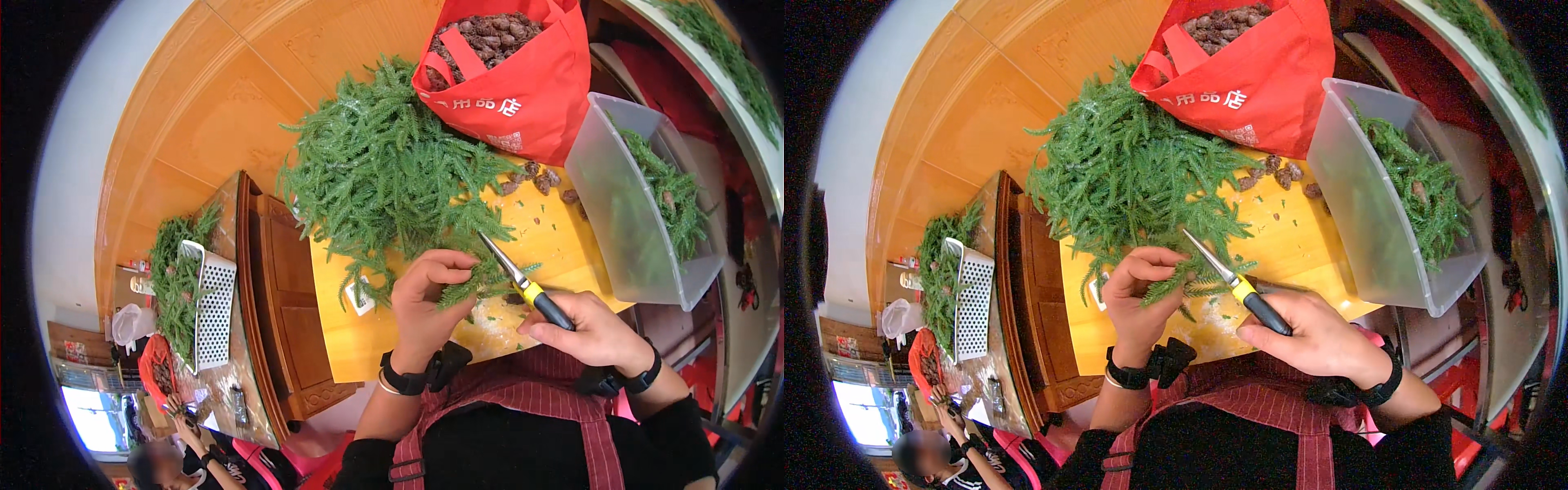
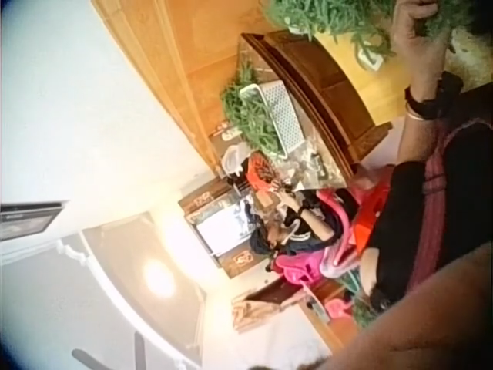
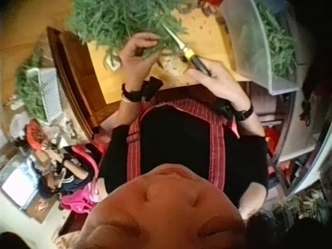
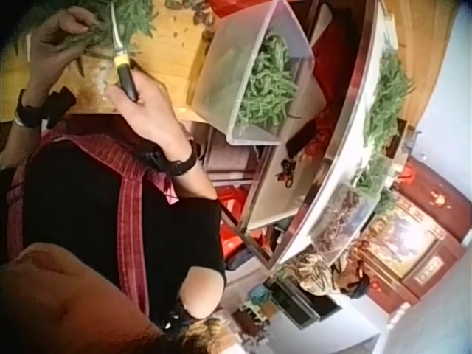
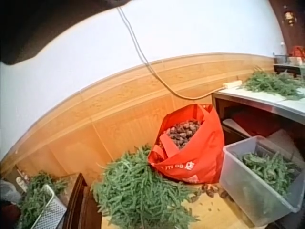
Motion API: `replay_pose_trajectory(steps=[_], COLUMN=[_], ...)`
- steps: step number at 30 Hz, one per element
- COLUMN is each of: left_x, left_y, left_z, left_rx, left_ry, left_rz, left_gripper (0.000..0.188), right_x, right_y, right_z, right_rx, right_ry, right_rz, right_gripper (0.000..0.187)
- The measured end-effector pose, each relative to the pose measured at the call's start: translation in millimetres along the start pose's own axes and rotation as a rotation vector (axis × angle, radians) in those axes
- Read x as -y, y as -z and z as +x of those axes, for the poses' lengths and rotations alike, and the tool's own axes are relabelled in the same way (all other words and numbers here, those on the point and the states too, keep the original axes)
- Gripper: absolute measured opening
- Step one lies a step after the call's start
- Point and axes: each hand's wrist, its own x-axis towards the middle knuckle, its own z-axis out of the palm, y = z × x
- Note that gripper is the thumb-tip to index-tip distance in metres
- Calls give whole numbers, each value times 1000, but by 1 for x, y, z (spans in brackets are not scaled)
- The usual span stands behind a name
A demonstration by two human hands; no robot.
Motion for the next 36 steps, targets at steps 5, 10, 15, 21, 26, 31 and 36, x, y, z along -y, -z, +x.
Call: replay_pose_trajectory(steps=[5, 10, 15, 21, 26, 31, 36], left_x=[-8, -11, -15, -17, -28, -22, -17], left_y=[0, -1, 2, 5, 3, 3, 2], left_z=[0, -1, 0, 4, 9, 7, 6], left_rx=[10, -92, -72, -9, -40, -78, -82], left_ry=[63, 261, 317, 380, 535, 587, 576], left_rz=[48, -41, -42, -23, -116, -241, -304], left_gripper=[24, 21, 17, 14, 10, 9, 9], right_x=[-1, -6, -14, -8, -18, -12, -8], right_y=[0, 3, 9, 13, 19, 22, 24], right_z=[4, 6, 11, 14, 17, 15, 12], right_rx=[-12, 39, 257, 321, 393, 406, 388], right_ry=[63, 113, 2, -95, -6, -76, -127], right_rz=[-75, -124, 363, 348, 481, 575, 534], right_gripper=[22, 23, 27, 33, 29, 31, 35])
